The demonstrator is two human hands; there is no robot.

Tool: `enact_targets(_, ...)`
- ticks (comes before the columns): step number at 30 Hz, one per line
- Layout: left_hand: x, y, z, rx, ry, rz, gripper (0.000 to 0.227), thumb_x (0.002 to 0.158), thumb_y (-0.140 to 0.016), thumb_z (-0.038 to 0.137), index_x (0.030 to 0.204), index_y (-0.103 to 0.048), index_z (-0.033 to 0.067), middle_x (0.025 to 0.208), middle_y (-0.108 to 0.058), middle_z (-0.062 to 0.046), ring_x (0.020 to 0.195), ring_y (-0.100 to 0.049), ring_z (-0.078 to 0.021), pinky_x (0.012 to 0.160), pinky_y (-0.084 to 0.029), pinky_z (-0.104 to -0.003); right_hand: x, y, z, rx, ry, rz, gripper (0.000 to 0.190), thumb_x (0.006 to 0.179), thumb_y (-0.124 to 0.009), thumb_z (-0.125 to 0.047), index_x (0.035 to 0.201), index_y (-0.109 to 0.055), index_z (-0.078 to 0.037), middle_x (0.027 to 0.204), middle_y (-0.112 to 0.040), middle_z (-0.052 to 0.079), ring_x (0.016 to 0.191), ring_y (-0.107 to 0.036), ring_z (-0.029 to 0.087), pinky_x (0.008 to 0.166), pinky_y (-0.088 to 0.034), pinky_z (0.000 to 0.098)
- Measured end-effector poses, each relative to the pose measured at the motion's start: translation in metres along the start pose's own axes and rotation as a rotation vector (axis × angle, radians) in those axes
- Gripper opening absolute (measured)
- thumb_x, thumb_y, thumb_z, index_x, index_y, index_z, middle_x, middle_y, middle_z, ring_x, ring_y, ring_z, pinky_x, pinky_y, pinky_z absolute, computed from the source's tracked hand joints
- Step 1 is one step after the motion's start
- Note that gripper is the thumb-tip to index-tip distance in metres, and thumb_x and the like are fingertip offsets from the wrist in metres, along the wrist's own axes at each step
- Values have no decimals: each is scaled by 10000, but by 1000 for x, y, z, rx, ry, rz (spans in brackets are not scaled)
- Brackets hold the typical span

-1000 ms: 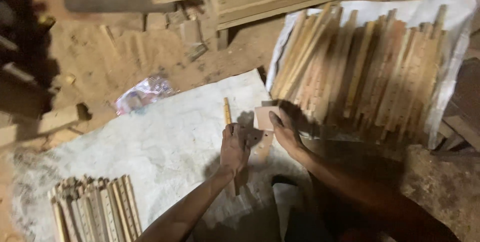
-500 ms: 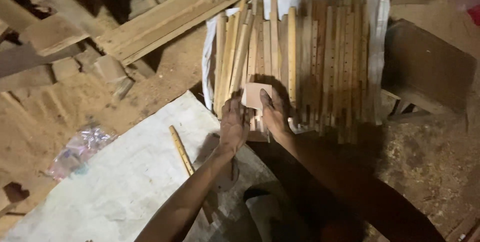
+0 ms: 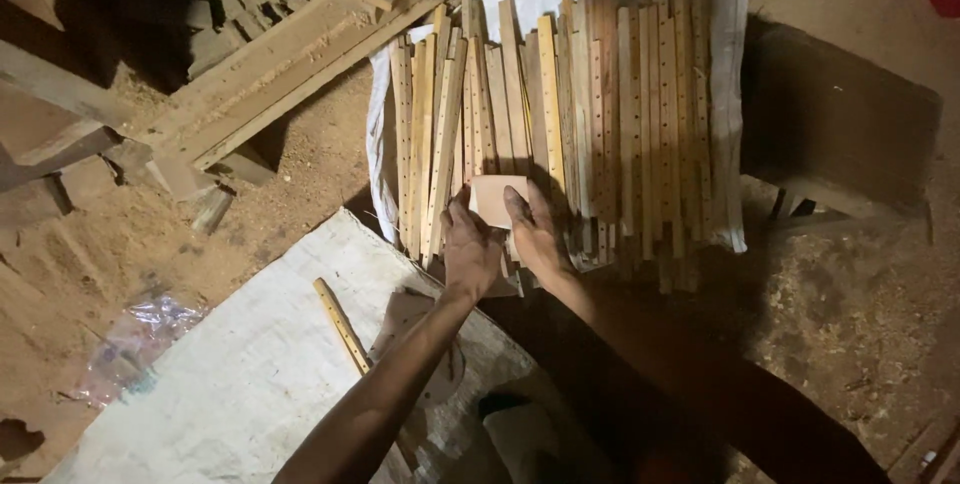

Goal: The person sits on the floor and sands thin wooden sticks with a sanding block. They pick up each stick, rub it with the block, and place it into a finished pile on a white cloth.

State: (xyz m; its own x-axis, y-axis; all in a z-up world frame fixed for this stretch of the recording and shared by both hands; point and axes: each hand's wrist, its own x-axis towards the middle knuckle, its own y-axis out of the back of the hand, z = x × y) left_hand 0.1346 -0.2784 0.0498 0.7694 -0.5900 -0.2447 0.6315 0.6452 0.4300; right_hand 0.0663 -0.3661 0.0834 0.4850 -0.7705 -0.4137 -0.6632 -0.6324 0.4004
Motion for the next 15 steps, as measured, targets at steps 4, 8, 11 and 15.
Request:
enact_targets(4, 20, -45, -76, 59, 44, -16, 846, 815, -734, 195, 1529, -288, 110, 1357, -437, -222, 1297, -503, -499, 1040, -476, -598, 3, -5, -2, -64, -38, -39, 806, 962, -575, -671, 1555, -459, -137, 1559, -450, 237, 1481, -378, 399, 1234, -250, 552)
enact_targets(8, 4, -20, -37, 9, -1, -17, 688, 823, -707, 159, 1424, -405, 15, 1308, -496, -286, 1253, -524, -560, 1017, -483, -617, 15, -22, 3, -107, -113, -86, 868, 929, -497, -778, 1593, -396, -228, 1646, -343, 172, 1527, -300, 381, 1251, -202, 548)
enact_targets(11, 6, -5, -16, -33, 52, -57, 712, 862, -678, 202, 1461, -374, -32, 1389, -448, -329, 1342, -440, -544, 1088, -444, -573, 17, -36, 1, -172, -143, -123, 853, 943, -434, -792, 1615, -350, -274, 1686, -269, 141, 1560, -223, 368, 1260, -161, 544)
enact_targets(15, -1, 10, -3, -47, 99, -129, 720, 891, -632, 236, 1485, -389, -91, 1332, -554, -336, 1293, -536, -510, 1027, -494, -582, 13, -39, -3, -189, -171, -97, 826, 932, -427, -808, 1608, -365, -337, 1707, -222, 149, 1580, -152, 355, 1261, -123, 531)
